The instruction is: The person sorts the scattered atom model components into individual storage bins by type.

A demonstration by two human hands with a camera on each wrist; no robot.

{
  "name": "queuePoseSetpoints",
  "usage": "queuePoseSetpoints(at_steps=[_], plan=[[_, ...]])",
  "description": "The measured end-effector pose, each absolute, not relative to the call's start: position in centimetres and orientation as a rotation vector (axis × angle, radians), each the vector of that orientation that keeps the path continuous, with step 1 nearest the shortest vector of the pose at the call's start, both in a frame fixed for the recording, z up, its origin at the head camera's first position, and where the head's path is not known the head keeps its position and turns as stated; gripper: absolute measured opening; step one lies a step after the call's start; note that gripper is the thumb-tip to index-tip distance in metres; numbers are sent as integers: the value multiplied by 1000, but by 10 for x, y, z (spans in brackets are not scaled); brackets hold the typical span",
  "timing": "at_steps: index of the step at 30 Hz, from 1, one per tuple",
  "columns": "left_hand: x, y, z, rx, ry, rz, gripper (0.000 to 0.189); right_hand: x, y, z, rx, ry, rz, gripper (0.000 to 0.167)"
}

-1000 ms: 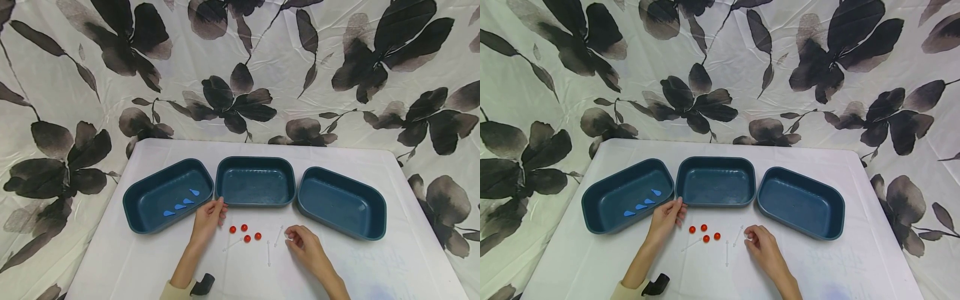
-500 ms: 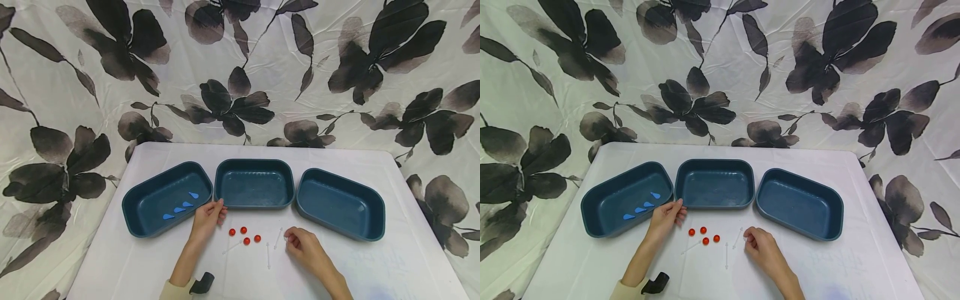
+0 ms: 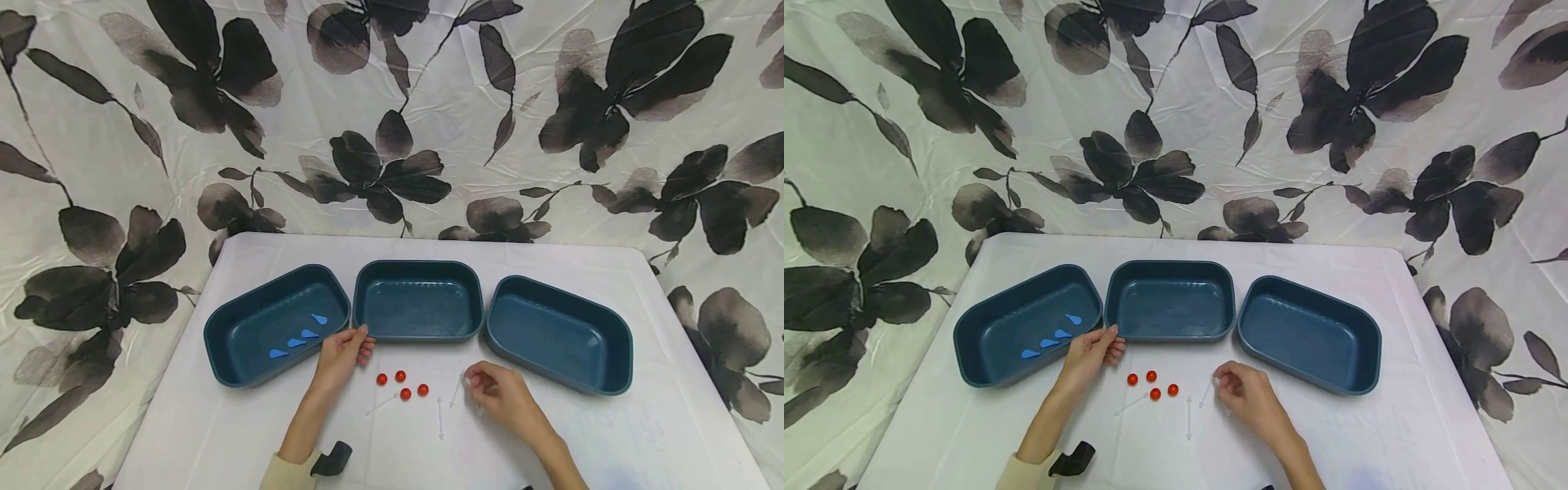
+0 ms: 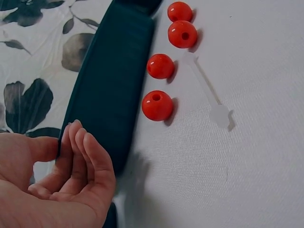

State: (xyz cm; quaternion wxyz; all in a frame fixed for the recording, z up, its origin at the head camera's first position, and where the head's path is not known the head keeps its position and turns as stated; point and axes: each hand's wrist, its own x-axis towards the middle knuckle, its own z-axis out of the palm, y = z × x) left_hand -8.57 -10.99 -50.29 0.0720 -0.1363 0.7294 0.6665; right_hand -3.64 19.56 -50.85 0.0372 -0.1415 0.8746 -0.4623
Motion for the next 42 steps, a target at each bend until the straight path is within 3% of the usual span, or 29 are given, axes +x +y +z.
queuePoseSetpoints(at_steps=[24,37,42], plan=[[-88,-111,-504,-417,2153,2018,35,-70,187,-472,-423,2431,-1701,17],[-84,-109,-488,-408,2137,2007,34,-97,180,-464,-257,2306,-1845,22],[-88,-111,-503,-400,2149,2008,34,-108,175,-461,-191,2239,-1921,25]])
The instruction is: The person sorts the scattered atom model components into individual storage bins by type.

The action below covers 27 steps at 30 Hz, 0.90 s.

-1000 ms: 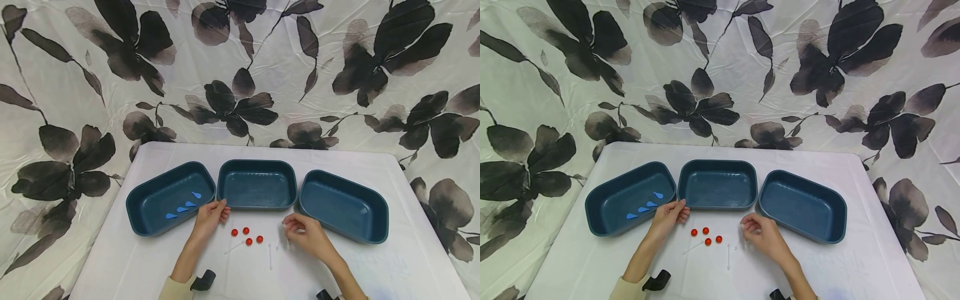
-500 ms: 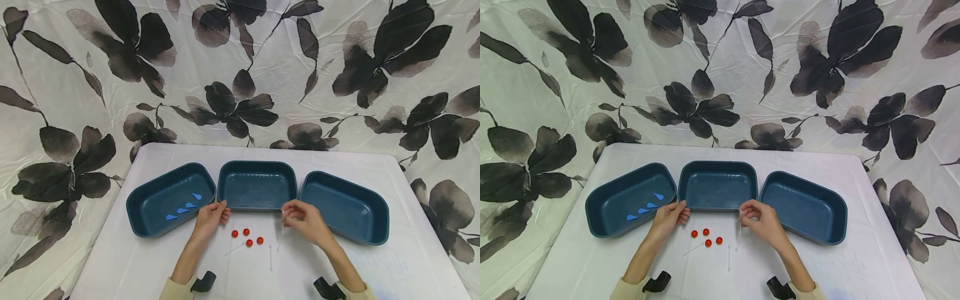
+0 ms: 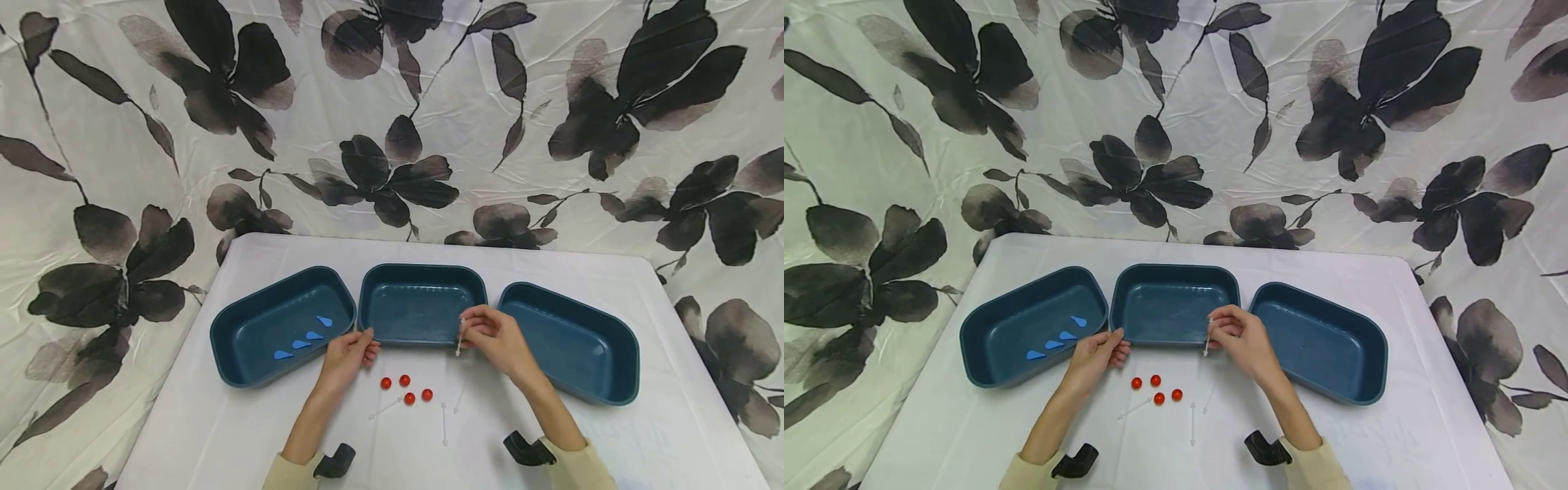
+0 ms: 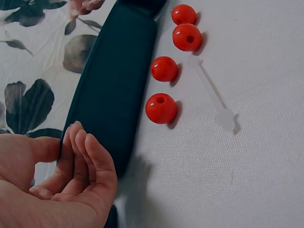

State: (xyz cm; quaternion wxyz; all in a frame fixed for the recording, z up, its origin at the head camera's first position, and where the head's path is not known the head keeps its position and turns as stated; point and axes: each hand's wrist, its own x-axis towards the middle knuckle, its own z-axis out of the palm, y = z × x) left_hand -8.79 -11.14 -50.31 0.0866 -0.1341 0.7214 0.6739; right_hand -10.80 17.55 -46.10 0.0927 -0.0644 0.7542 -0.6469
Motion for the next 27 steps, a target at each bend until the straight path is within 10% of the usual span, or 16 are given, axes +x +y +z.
queuePoseSetpoints(at_steps=[27], plan=[[-86,-113,-500,-403,2139,2013,35,-151,151,-473,-79,2423,-1796,21]])
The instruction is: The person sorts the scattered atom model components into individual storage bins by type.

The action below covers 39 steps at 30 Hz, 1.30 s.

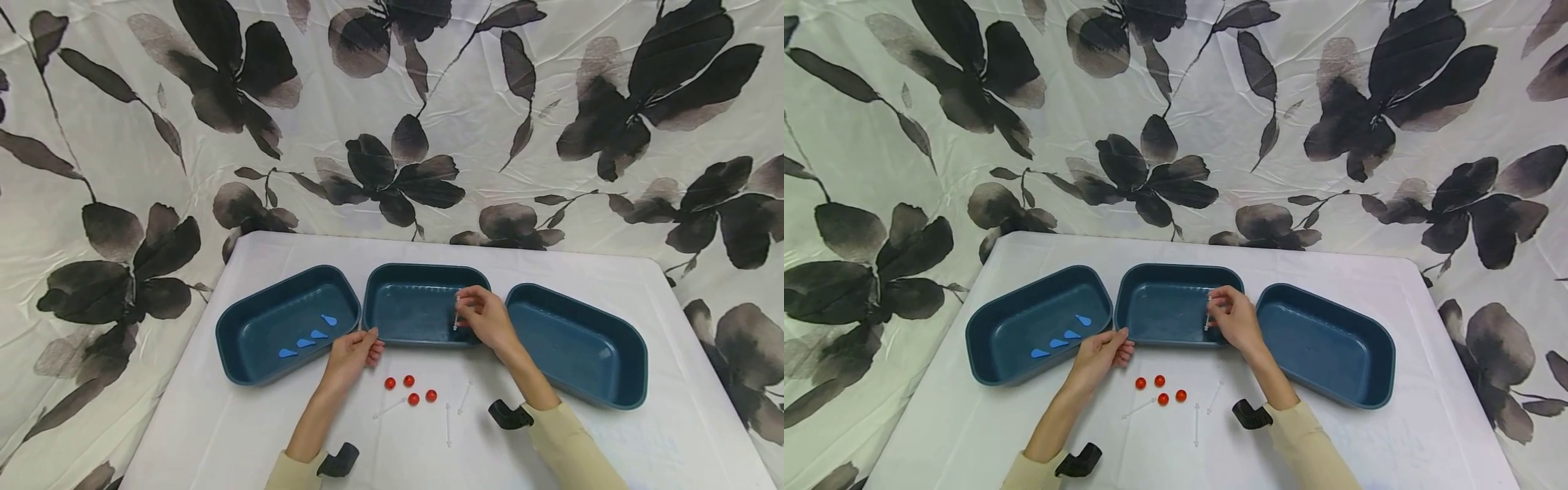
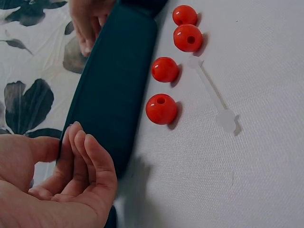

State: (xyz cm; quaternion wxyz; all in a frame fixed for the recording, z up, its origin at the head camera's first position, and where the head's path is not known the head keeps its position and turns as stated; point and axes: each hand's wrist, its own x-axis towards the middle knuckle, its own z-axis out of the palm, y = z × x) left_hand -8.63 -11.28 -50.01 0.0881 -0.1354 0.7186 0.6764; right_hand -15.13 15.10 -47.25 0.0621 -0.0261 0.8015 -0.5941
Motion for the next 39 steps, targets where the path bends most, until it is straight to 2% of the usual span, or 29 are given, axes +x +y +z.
queuePoseSetpoints(at_steps=[17,39], plan=[[-88,-113,-505,-416,2117,2019,35,-169,134,-487,-83,2630,-1469,9],[-87,-113,-502,-440,2113,2019,34,-172,130,-493,-146,2731,-1217,11]])
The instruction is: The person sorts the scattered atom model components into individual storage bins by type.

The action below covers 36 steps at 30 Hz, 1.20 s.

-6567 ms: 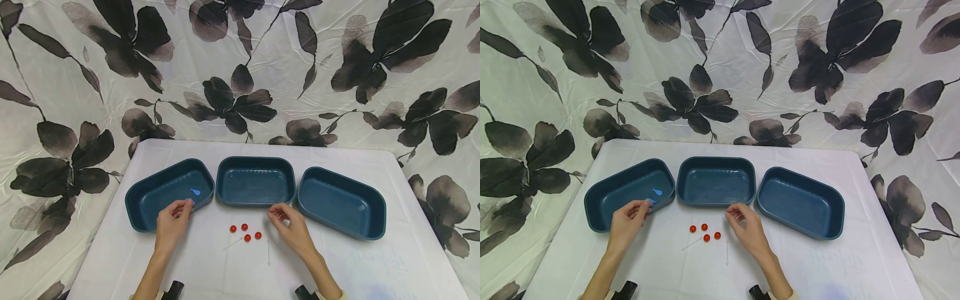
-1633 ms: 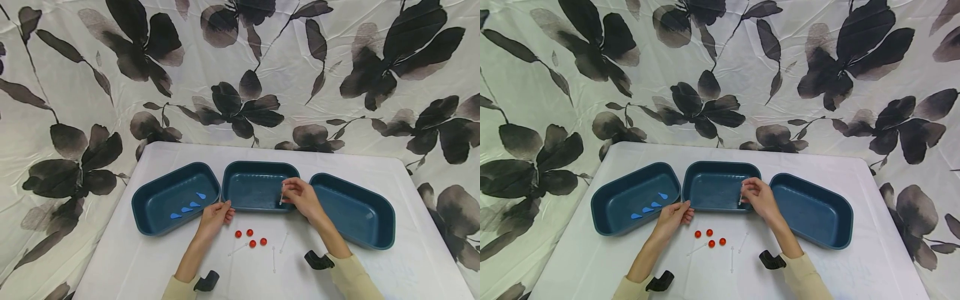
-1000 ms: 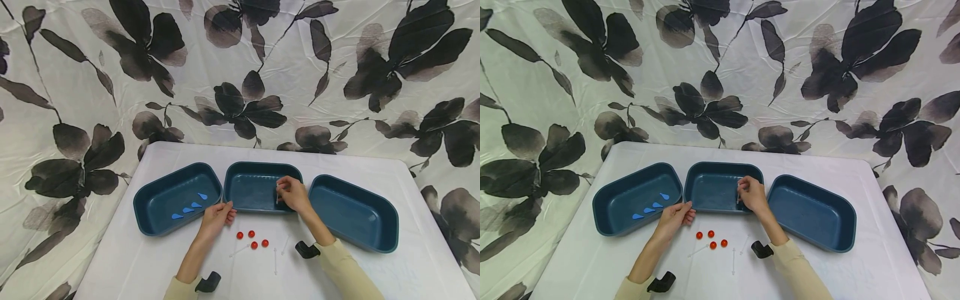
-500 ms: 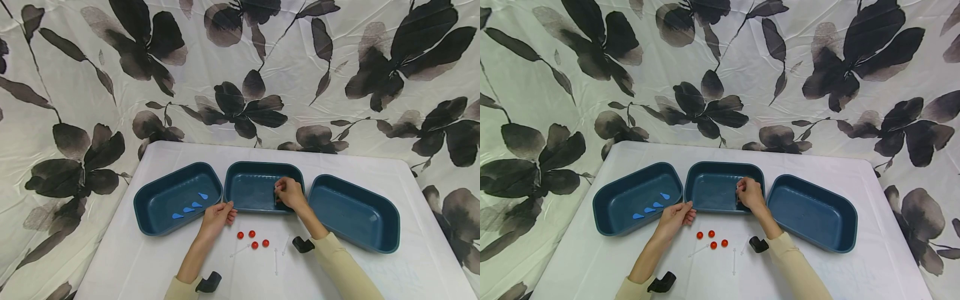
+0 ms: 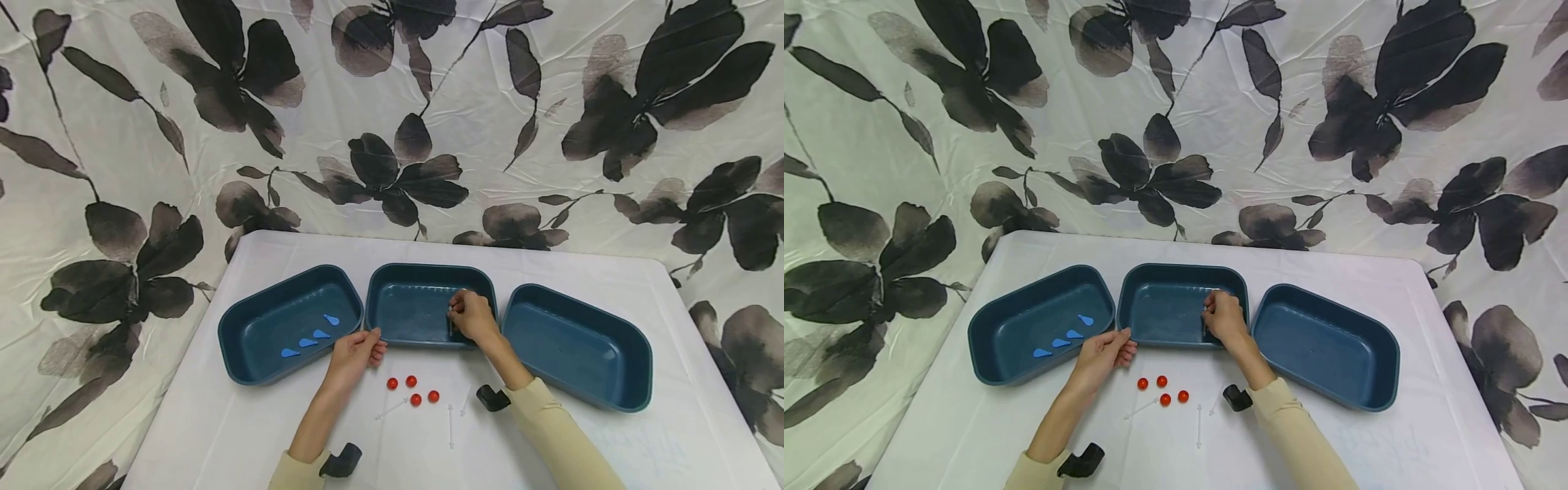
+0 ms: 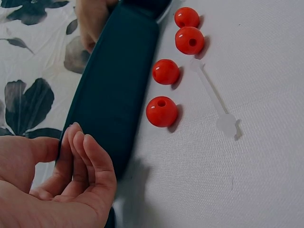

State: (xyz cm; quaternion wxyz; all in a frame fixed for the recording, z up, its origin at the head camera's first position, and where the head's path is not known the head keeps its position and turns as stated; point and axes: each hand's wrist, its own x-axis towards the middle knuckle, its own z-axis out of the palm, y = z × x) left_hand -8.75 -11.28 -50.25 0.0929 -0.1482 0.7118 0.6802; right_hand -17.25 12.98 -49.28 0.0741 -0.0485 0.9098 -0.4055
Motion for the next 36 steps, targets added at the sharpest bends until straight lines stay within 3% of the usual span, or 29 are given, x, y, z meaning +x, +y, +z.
queuePoseSetpoints(at_steps=[18,36], plan=[[-91,-113,-504,-461,2095,2028,35,-155,141,-479,-333,2828,-1338,10],[-88,-112,-503,-451,2077,2052,35,-124,156,-468,-254,2863,-1493,9]])
